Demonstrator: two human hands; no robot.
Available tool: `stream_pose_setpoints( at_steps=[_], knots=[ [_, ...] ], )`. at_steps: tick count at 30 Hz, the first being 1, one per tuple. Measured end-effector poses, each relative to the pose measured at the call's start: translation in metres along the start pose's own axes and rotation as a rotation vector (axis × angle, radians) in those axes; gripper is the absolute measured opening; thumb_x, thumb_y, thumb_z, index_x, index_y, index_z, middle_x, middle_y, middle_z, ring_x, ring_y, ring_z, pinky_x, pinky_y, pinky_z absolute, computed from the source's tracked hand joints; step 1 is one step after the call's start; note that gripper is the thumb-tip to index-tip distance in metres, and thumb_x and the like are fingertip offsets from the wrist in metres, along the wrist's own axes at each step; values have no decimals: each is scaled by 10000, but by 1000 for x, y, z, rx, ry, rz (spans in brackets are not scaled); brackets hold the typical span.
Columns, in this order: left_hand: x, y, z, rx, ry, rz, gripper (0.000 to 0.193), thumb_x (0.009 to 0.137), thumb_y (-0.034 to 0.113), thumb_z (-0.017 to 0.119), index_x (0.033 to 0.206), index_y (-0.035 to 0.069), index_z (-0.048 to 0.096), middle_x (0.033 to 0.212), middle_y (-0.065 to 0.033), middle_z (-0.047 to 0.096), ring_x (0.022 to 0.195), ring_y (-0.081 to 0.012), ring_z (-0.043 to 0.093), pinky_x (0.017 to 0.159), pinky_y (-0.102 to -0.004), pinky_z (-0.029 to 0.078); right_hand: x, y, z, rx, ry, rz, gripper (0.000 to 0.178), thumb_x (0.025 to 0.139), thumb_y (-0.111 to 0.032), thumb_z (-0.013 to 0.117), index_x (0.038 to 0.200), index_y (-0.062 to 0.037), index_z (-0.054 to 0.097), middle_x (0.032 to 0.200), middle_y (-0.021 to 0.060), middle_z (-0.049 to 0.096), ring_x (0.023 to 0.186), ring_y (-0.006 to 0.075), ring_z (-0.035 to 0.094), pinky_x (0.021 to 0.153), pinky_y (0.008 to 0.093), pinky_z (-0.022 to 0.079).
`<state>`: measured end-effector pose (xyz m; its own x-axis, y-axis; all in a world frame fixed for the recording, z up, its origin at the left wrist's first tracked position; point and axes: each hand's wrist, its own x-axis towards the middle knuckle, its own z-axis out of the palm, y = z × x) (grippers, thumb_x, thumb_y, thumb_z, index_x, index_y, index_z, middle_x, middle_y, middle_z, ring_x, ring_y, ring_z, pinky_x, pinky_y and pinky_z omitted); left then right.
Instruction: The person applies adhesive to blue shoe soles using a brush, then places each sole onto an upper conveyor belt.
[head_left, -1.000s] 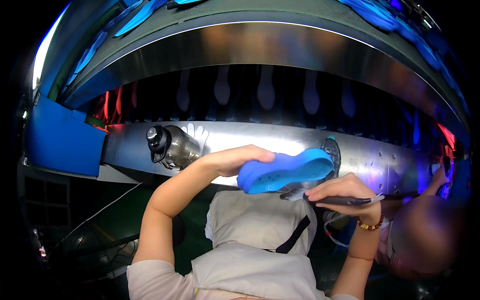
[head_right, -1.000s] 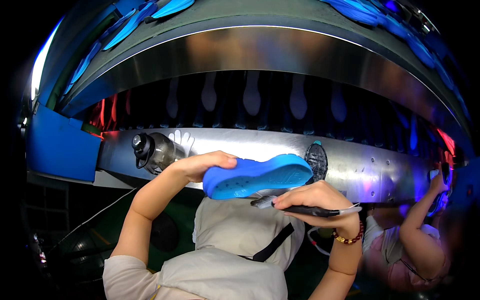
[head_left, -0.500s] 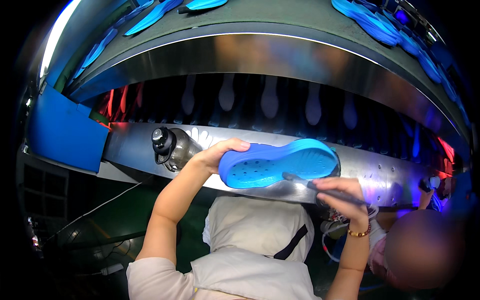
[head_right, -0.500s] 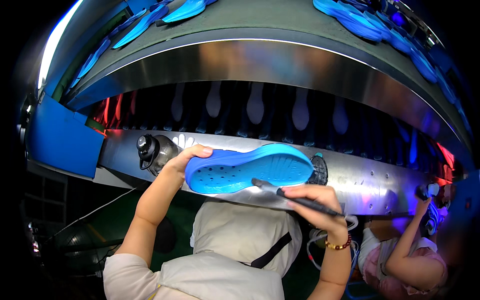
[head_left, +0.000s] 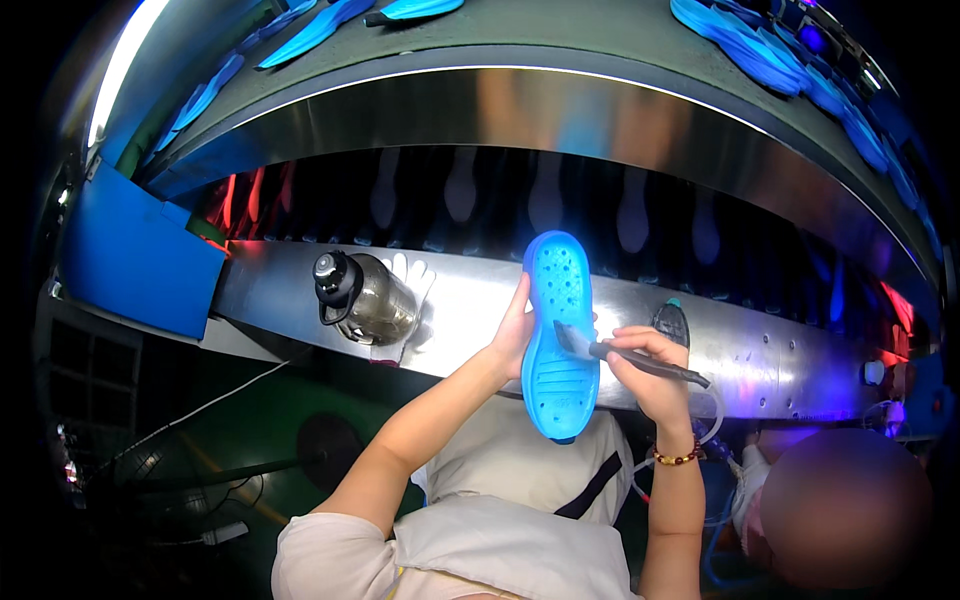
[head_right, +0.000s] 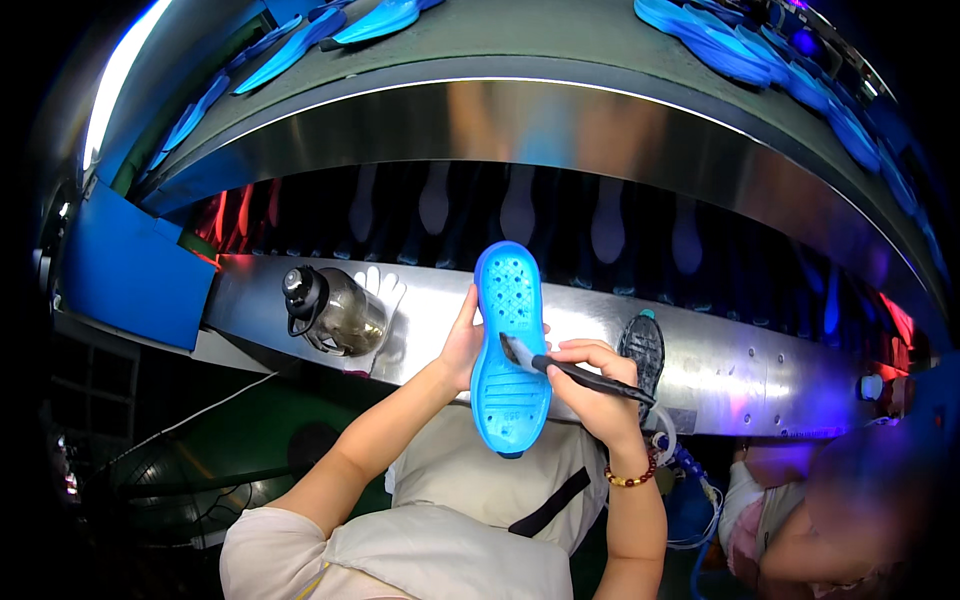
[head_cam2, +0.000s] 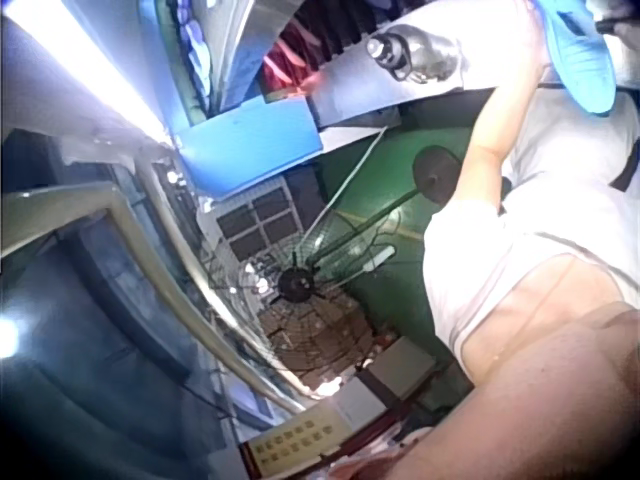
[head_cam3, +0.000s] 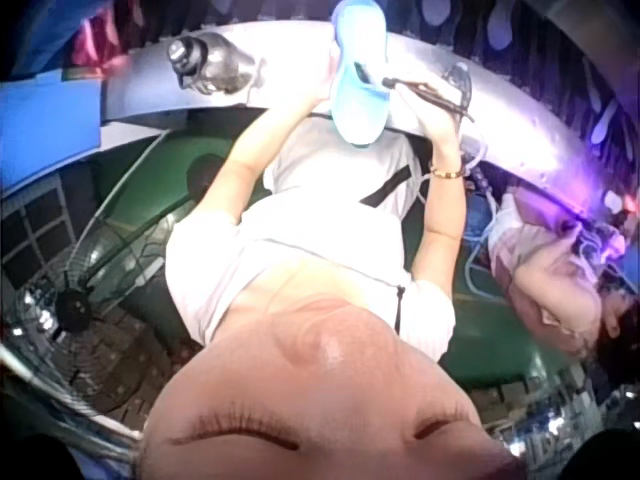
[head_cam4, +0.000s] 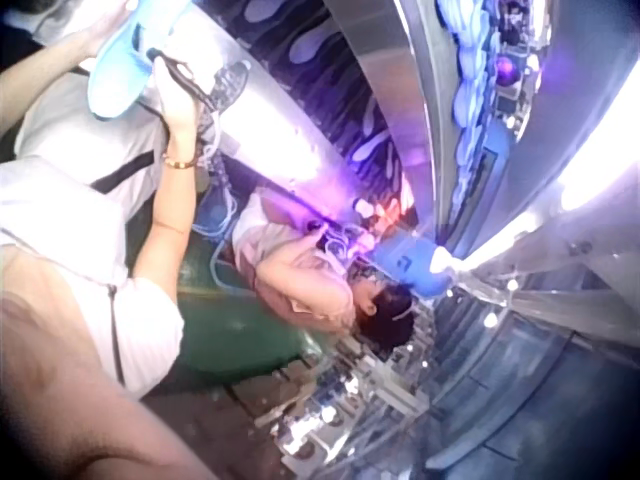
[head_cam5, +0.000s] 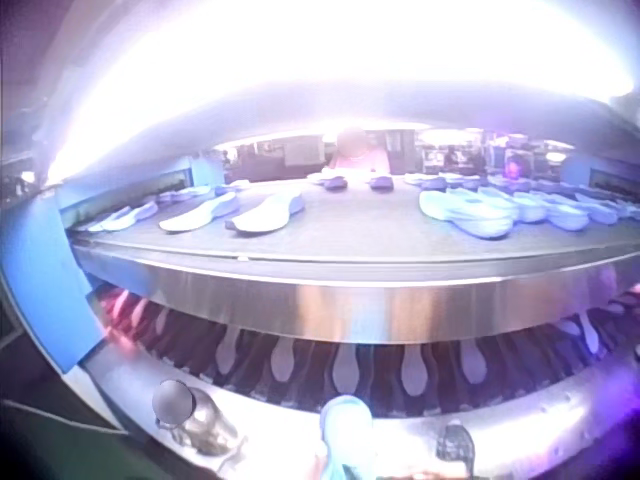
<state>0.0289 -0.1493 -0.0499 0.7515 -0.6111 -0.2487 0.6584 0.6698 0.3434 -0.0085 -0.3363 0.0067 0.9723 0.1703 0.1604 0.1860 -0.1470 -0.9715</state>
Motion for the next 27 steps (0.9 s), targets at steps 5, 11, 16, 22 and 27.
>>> stream_pose_setpoints(
  at_steps=[5, 11, 16, 22, 27],
  knots=[
    [1, 14, 10, 45, 51, 181, 852, 765, 725, 173, 1190, 32, 426, 1083, -158, 524, 1003, -285, 521, 877, -430, 422, -10, -26, 19, -335, -151, -423, 134, 601, -18, 654, 721, -46, 601, 759, 81, 626, 753, 226, 607, 680, 309, 462],
    [-15, 26, 29, 56, -6, 232, 844, 761, 730, 158, 1205, 59, 415, 1107, -159, 508, 1012, -304, 513, 842, -467, 441, -12, -51, -7, -24, -335, -261, 151, 632, -27, 663, 773, -1, 619, 791, 117, 636, 775, 226, 618, 698, 305, 477],
    [-20, 26, 51, 101, -37, 327, 871, 751, 735, 172, 1183, 18, 413, 1081, -154, 514, 990, -266, 520, 853, -422, 442, -9, -53, 6, -43, -316, -303, 159, 653, 11, 653, 810, 15, 627, 838, 146, 636, 805, 222, 611, 738, 302, 474],
    [-28, 42, 58, 80, -34, 335, 868, 751, 734, 184, 1200, 25, 403, 1091, -147, 515, 988, -261, 526, 848, -421, 448, -17, -36, -10, -8, -122, -118, 195, 623, 6, 692, 813, -9, 655, 844, 102, 653, 861, 246, 601, 773, 310, 475],
    [-29, 57, 72, 180, -71, 358, 847, 758, 726, 197, 1207, 38, 402, 1096, -137, 516, 988, -251, 527, 832, -406, 461, -19, -41, -7, -58, -451, -306, 167, 628, 15, 689, 789, 21, 641, 863, 157, 645, 963, 251, 559, 851, 341, 431]
  ],
)
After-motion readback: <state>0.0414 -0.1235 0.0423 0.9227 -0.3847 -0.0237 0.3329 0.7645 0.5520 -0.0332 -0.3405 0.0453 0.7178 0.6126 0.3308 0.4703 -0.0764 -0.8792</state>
